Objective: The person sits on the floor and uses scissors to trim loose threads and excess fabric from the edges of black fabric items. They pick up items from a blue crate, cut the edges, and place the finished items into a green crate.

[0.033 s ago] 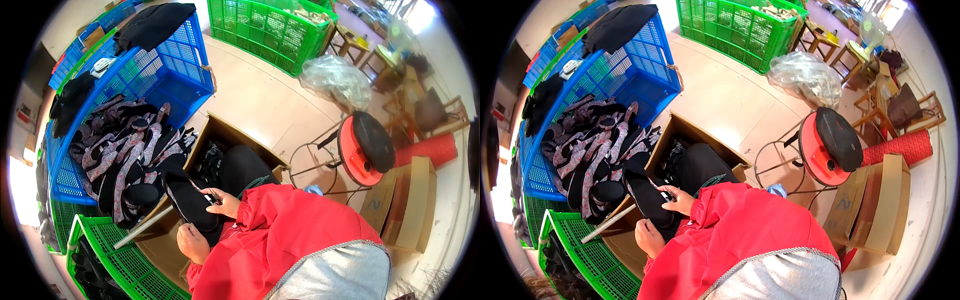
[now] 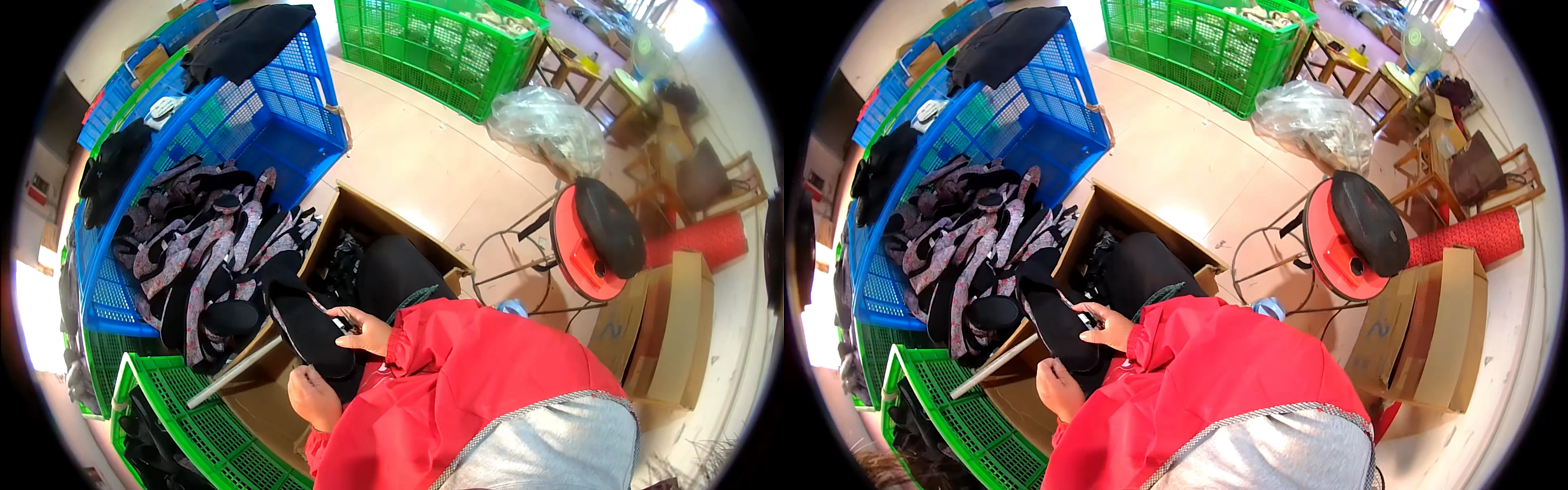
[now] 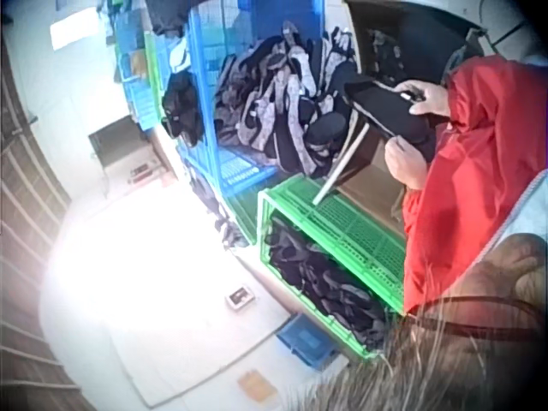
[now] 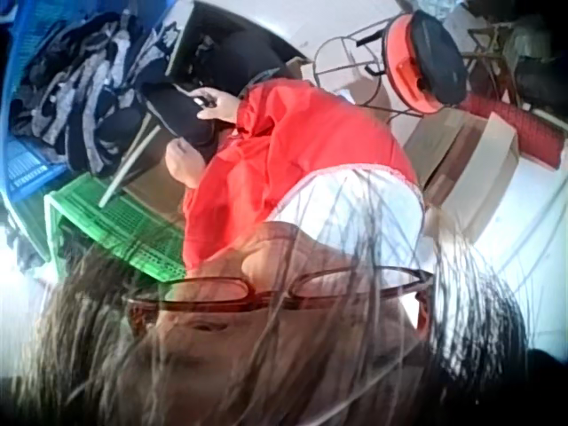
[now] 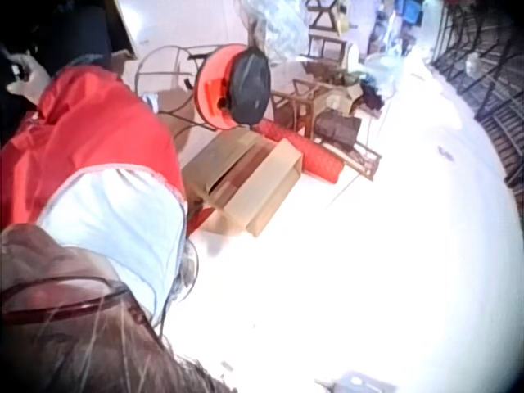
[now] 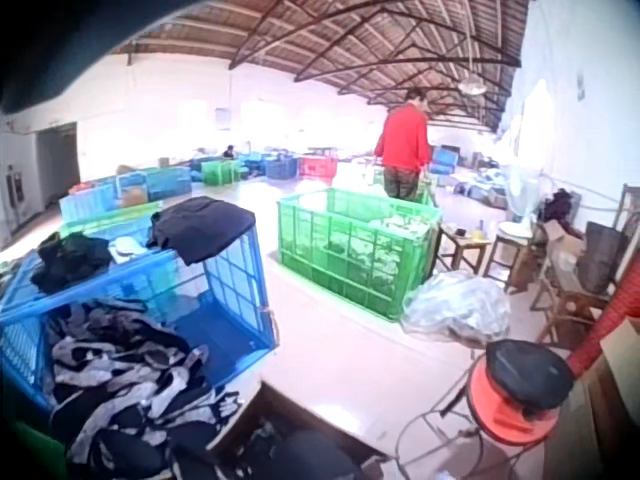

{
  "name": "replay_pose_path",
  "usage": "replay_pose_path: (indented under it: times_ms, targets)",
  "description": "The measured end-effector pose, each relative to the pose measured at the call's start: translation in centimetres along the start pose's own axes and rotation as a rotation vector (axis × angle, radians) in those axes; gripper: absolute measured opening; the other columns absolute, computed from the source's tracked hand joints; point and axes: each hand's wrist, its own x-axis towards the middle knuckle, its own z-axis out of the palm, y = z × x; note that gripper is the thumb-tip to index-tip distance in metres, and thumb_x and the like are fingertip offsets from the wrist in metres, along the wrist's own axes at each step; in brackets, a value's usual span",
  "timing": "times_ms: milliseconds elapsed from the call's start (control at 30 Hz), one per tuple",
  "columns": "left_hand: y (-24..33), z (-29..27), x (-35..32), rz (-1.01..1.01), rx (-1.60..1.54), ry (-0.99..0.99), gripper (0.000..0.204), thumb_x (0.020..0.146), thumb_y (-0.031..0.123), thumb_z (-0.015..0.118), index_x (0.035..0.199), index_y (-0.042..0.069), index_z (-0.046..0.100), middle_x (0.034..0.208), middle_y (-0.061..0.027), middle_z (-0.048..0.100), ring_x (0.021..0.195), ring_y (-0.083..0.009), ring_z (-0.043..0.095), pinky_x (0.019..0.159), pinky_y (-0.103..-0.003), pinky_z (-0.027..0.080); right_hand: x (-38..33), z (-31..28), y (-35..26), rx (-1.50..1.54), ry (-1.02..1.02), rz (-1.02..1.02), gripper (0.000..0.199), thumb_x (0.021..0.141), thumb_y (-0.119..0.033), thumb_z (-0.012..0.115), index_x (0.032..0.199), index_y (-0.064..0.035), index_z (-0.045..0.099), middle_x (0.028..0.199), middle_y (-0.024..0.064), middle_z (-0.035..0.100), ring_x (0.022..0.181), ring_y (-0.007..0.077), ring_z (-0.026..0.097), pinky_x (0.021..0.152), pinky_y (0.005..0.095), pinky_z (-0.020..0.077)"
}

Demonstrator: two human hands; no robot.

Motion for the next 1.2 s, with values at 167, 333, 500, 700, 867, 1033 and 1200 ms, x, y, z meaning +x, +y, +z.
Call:
replay_pose_path:
  times_ms: [167, 333, 500, 700, 867, 1033, 1200]
  targets:
    - [-2.1, -1.2, -0.2, -0.216, -0.127, -0.031, 0.007, 0.090, 0.007, 0.054, 0.087, 0.001, 0.054, 0.075, -0.0144, 0.055, 0.068, -0.0317, 0.054, 0.062, -0.039, 0.043, 0.0, 0.3, 0.2, 0.025, -0.019, -0.022, 0.067, 0.081, -0.016, 0.075, 0.138, -0.0044, 0.041, 0.129, 0.0047, 0.048, 0.118, 0.0133, 0.046, 0.103, 0.0277, 0.0350]
    - [-5.6, -2.1, -0.2, -0.316, -0.023, -0.108, 0.006, 0.090, 0.006, 0.055, 0.089, 0.000, 0.055, 0.078, -0.0089, 0.055, 0.067, -0.0195, 0.052, 0.064, -0.033, 0.045, 0.1, 0.1, 0.5, 0.001, -0.010, -0.043, 0.067, 0.080, -0.016, 0.076, 0.138, -0.0058, 0.043, 0.128, 0.0041, 0.049, 0.117, 0.0133, 0.046, 0.102, 0.0275, 0.0351]
    - [-6.2, -1.1, -0.7, -0.299, -0.042, -0.026, 0.020, 0.084, 0.000, 0.063, 0.104, 0.000, 0.061, 0.094, -0.0092, 0.060, 0.080, -0.0218, 0.059, 0.076, -0.033, 0.050, 0.0, -0.2, 0.0, -0.010, -0.031, -0.016, 0.068, 0.081, -0.016, 0.075, 0.139, -0.0059, 0.042, 0.129, 0.0046, 0.048, 0.117, 0.0128, 0.045, 0.100, 0.0257, 0.0359]
    - [-7.4, -0.5, -0.9, -0.471, -0.072, -0.380, 0.020, 0.083, 0.001, 0.062, 0.102, -0.001, 0.061, 0.100, -0.0118, 0.062, 0.090, -0.0243, 0.061, 0.077, -0.034, 0.049, 0.0, -0.3, -0.1, -0.001, -0.035, -0.020, 0.067, 0.081, -0.018, 0.075, 0.139, -0.0059, 0.042, 0.128, 0.0039, 0.049, 0.113, 0.0117, 0.046, 0.097, 0.0247, 0.0373]
    - [-5.5, 0.2, -1.1, -0.375, -0.181, -0.158, 0.022, 0.084, 0.002, 0.061, 0.106, -0.001, 0.064, 0.098, -0.0113, 0.064, 0.088, -0.0226, 0.063, 0.077, -0.033, 0.050, -0.2, -0.4, -0.6, -0.037, -0.034, 0.011, 0.068, 0.080, -0.020, 0.074, 0.138, -0.0060, 0.042, 0.129, 0.0052, 0.049, 0.117, 0.0135, 0.046, 0.100, 0.0258, 0.0359]
    - [-5.6, 0.4, -1.1, -0.372, -0.197, -0.228, 0.020, 0.085, 0.002, 0.059, 0.104, -0.003, 0.064, 0.093, -0.0132, 0.069, 0.083, -0.0218, 0.065, 0.077, -0.032, 0.050, 0.0, -0.7, 0.1, -0.047, -0.043, -0.011, 0.068, 0.081, -0.019, 0.074, 0.139, -0.0055, 0.042, 0.130, 0.0059, 0.049, 0.118, 0.0148, 0.046, 0.102, 0.0271, 0.0347]
    - [-6.6, 1.1, -1.5, -0.336, -0.175, -0.240, 0.018, 0.086, 0.004, 0.058, 0.102, -0.003, 0.065, 0.091, -0.0136, 0.069, 0.082, -0.0221, 0.066, 0.077, -0.032, 0.050, 0.2, -0.7, 0.3, -0.008, -0.058, -0.005, 0.067, 0.081, -0.017, 0.073, 0.139, -0.0048, 0.041, 0.131, 0.0067, 0.049, 0.120, 0.0156, 0.045, 0.104, 0.0285, 0.0340]
